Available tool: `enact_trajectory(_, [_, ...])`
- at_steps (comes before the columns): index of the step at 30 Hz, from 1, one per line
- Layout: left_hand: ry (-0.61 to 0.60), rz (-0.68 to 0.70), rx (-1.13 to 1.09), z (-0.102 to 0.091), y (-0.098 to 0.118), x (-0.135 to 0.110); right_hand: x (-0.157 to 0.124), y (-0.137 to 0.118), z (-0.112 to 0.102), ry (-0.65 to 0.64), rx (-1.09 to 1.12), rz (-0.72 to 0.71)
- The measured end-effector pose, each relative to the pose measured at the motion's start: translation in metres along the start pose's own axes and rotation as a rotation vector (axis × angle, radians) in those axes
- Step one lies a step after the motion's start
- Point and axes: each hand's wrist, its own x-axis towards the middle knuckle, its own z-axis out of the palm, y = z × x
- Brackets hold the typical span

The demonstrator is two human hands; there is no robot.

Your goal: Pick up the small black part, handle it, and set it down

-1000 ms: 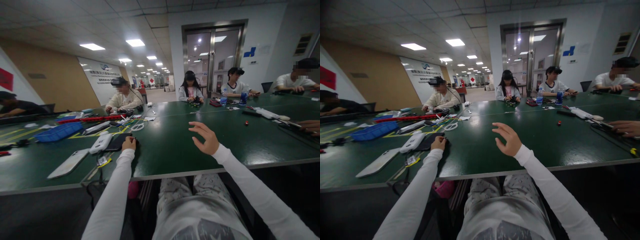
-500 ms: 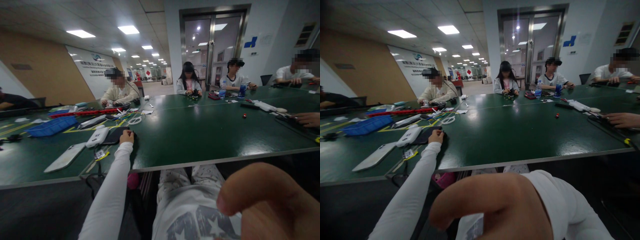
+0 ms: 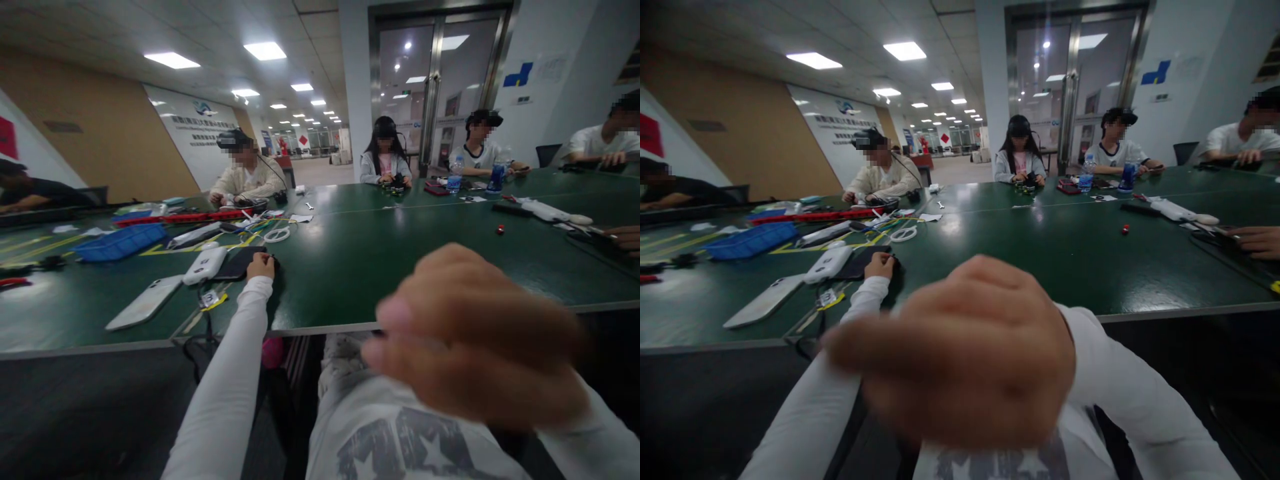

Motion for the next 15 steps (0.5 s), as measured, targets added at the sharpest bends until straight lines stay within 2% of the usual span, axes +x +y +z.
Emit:
enact_trajectory(1, [0.008, 0.000, -0.009, 0.000, 0.000, 0.000, 0.005, 0.018, 0.007, 0.021, -0.023, -0.167])
enact_trajectory(2, [0.019, -0.001, -0.019, 0.000, 0.000, -0.001, 0.009, 0.040, 0.016, 0.016, -0.065, -0.163])
enact_trajectory(5, [0.050, 0.003, -0.054, -0.002, 0.001, -0.004, 0.000, 0.116, 0.048, -0.085, -0.157, -0.015])
enact_trajectory(9, [0.121, -0.017, -0.084, -0.008, 0.001, -0.007, -0.050, 0.207, 0.088, -0.287, -0.244, 0.318])
enact_trajectory(12, [0.178, -0.085, -0.077, -0.011, -0.001, -0.008, -0.088, 0.246, 0.104, -0.427, -0.262, 0.578])
enact_trajectory(15, [0.197, -0.099, -0.060, -0.010, -0.003, -0.008, -0.109, 0.262, 0.111, -0.520, -0.334, 0.692])
